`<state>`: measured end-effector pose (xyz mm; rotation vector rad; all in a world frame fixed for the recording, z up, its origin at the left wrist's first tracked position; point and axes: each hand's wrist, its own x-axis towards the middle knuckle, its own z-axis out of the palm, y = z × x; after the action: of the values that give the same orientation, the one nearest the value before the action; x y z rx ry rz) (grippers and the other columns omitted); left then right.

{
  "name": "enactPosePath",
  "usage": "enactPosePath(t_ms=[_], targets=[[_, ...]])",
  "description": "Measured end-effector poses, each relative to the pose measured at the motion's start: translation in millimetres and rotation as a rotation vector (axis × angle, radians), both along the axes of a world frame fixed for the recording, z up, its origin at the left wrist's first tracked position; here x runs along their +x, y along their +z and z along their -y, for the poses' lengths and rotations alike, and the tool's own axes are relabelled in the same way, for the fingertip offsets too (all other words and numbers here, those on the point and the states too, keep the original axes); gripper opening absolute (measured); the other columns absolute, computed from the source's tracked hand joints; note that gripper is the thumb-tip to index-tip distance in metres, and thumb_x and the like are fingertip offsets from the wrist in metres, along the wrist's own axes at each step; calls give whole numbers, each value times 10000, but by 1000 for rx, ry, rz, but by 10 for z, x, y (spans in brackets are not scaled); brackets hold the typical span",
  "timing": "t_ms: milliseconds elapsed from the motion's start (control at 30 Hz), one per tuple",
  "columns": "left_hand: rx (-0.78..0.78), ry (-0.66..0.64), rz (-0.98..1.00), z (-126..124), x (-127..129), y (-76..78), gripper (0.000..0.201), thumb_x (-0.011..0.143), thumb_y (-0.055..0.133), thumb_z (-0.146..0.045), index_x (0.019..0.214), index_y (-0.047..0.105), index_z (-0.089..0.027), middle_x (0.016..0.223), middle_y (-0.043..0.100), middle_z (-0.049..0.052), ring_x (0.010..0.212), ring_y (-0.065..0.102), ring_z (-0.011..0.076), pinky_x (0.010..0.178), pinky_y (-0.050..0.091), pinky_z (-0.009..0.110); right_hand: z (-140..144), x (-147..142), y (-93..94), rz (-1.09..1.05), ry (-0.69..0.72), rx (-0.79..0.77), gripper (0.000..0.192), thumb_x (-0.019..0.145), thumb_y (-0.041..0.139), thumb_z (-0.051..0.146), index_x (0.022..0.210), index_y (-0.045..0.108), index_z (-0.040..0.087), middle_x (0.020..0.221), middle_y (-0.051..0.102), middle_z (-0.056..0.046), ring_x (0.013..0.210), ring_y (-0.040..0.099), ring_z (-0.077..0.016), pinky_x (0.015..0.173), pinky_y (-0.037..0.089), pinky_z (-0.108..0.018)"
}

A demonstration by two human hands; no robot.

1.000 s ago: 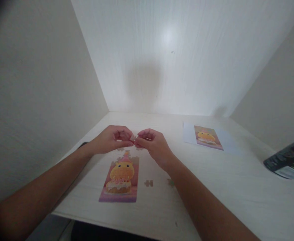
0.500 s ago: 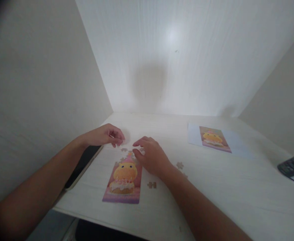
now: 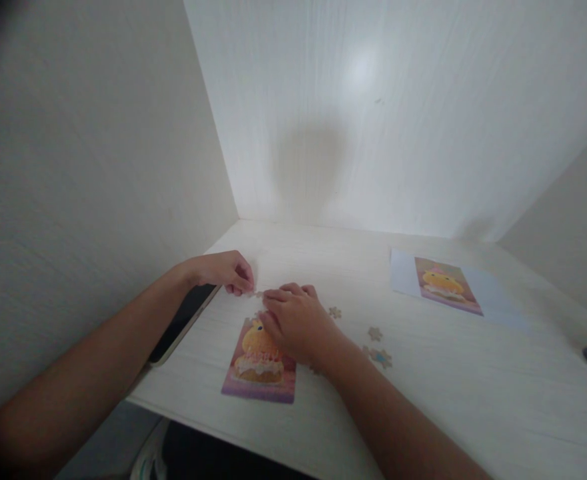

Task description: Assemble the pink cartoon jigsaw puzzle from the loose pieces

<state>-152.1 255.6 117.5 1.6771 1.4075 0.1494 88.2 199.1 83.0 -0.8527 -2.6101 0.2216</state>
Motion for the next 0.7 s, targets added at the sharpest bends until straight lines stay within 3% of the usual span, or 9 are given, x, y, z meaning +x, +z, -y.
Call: enactPosePath(t_ms=[200,433,700], targets=[[47,-110,-7,-31,-54,-31,294,670,722,-399,802,707,-137,688,668,42,619,571,113,520,349,220,11,9,-3,3,-4,-5,313,973,435,296,1183,657,231,1272,671,-26,1177,542,-229,1023,328,-423],[86,-167,-50,-27,-17,-18,345,705,693,-452,845,686,-137,680,647,33,583,541,110,517,378,230,1,5,12,38,-6,-3,340,968,437,326,1209,653,222,1285,663,-60,1203,532,-248,1030,324,-443],[101,-136,-84,3,33,-18,328,694,693,-432,831,683,-135,690,657,39,571,553,107,528,424,224,11,12,17,42,6,-8,344,960,450,311,1225,647,214,1275,668,-69,1206,534,-256,1026,332,-455]])
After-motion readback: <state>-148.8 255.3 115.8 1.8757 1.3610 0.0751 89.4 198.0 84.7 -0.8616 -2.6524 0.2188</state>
